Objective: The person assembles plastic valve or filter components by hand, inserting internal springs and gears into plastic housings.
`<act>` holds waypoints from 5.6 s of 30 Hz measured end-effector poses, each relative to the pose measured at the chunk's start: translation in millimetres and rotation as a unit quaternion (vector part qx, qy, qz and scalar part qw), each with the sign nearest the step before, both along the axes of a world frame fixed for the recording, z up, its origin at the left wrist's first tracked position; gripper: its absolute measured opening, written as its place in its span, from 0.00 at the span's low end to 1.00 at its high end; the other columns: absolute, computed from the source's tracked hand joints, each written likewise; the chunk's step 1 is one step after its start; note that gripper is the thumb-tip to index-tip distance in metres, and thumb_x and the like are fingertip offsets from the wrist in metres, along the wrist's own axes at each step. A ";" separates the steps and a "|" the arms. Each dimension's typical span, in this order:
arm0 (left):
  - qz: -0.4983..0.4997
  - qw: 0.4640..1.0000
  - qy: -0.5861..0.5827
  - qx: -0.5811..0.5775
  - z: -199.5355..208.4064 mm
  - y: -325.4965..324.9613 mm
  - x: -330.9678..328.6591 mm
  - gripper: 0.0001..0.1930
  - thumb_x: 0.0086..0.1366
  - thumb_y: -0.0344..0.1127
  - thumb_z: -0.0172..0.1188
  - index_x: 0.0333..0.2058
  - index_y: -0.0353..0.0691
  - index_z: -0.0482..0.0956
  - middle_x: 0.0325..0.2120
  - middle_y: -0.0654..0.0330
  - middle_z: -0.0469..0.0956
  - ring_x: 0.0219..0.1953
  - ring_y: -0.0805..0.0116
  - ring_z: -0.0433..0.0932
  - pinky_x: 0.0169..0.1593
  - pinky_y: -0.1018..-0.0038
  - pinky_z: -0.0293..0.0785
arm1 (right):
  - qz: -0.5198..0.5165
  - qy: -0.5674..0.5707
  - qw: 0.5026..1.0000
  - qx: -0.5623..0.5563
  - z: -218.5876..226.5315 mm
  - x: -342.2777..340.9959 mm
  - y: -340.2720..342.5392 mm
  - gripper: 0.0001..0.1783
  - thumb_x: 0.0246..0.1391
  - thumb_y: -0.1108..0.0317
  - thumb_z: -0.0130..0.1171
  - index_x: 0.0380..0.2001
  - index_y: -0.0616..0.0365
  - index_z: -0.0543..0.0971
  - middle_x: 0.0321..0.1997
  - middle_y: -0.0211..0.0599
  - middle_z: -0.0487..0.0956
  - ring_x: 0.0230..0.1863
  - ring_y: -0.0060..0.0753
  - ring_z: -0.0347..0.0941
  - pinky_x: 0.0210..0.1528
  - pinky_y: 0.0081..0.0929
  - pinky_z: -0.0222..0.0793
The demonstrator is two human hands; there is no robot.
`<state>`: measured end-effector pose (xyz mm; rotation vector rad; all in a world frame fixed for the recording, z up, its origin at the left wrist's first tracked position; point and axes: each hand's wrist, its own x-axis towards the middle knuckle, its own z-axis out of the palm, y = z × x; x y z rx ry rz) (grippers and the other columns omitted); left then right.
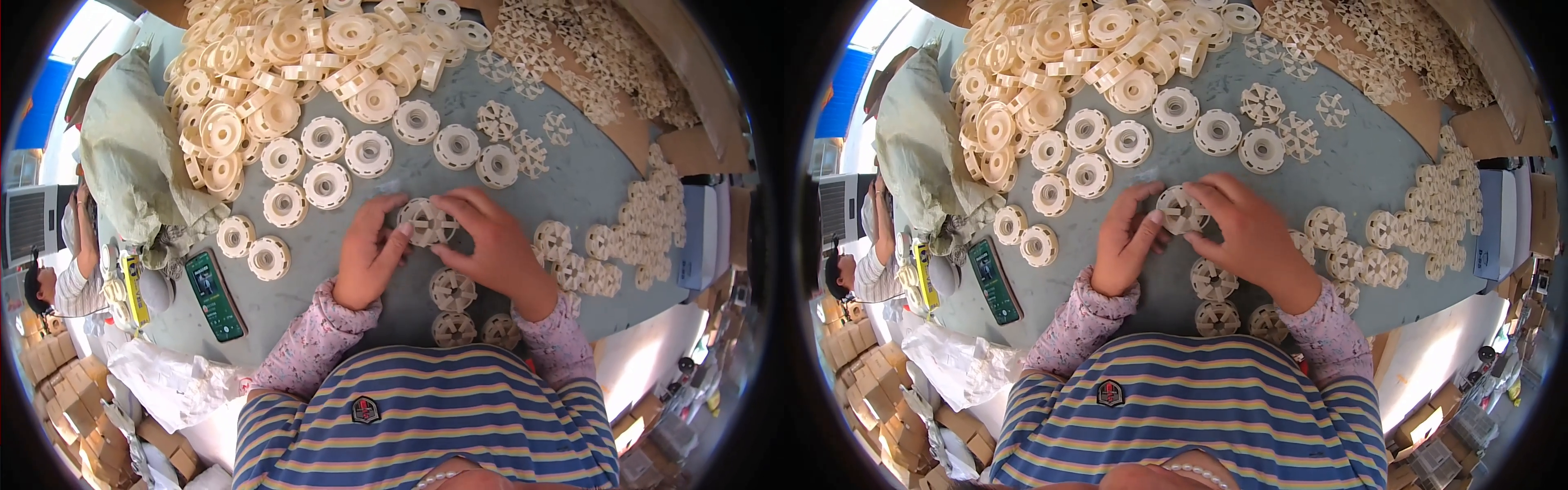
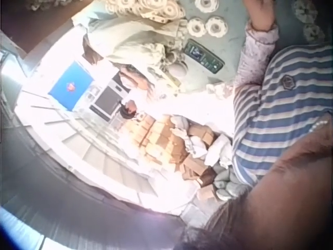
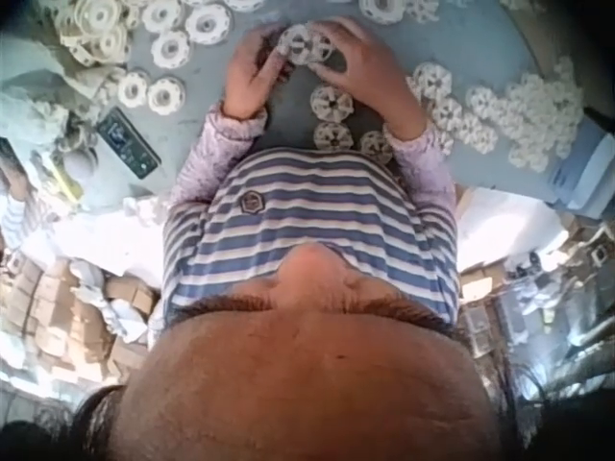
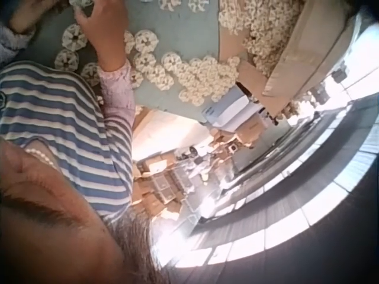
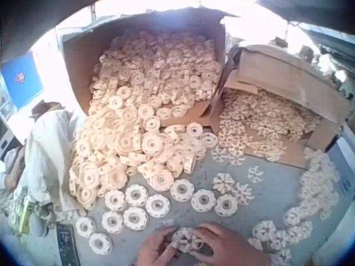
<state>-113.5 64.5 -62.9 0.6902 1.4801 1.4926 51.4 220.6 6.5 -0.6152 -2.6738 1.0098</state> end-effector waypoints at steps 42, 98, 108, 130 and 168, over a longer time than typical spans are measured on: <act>-0.034 0.971 0.238 0.019 14.3 19.4 3.2 0.27 0.60 0.24 0.75 0.59 0.36 0.82 0.57 0.51 0.78 0.28 0.74 0.80 0.32 0.77 0.77 | -0.053 -0.221 0.962 0.150 21.2 75.1 43.0 0.35 0.43 0.59 0.80 0.56 0.54 0.84 0.57 0.43 0.84 0.61 0.57 0.77 0.66 0.48 0.72; -0.028 0.955 0.293 0.026 6.1 -16.8 5.3 0.23 0.60 0.24 0.76 0.56 0.42 0.86 0.61 0.53 0.74 0.30 0.76 0.81 0.34 0.78 0.79 | -0.020 -0.089 0.990 -0.104 -1.4 29.9 15.5 0.38 0.51 0.73 0.78 0.67 0.51 0.78 0.67 0.39 0.75 0.39 0.33 0.82 0.43 0.32 0.83; -0.010 0.963 0.268 0.021 9.1 -17.0 5.9 0.21 0.60 0.25 0.75 0.53 0.41 0.85 0.60 0.53 0.75 0.30 0.72 0.82 0.34 0.74 0.79 | -0.035 -0.058 0.994 -0.086 7.5 26.7 6.7 0.38 0.51 0.69 0.80 0.66 0.53 0.78 0.62 0.39 0.78 0.39 0.31 0.82 0.44 0.30 0.82; -0.043 0.991 0.130 0.015 12.3 -22.3 -6.5 0.27 0.70 0.20 0.63 0.67 0.38 0.77 0.59 0.55 0.73 0.35 0.77 0.79 0.39 0.78 0.78 | 0.020 -0.043 0.998 -0.035 -14.1 -8.6 -26.0 0.34 0.52 0.61 0.79 0.61 0.58 0.79 0.58 0.40 0.78 0.50 0.51 0.83 0.50 0.41 0.82; 0.023 0.968 0.248 0.028 1.6 17.9 4.7 0.26 0.69 0.27 0.69 0.65 0.36 0.76 0.59 0.51 0.75 0.29 0.74 0.79 0.34 0.76 0.78 | -0.070 -0.074 0.992 -0.074 15.5 8.5 35.3 0.33 0.48 0.65 0.80 0.59 0.51 0.82 0.61 0.38 0.79 0.51 0.49 0.83 0.51 0.39 0.81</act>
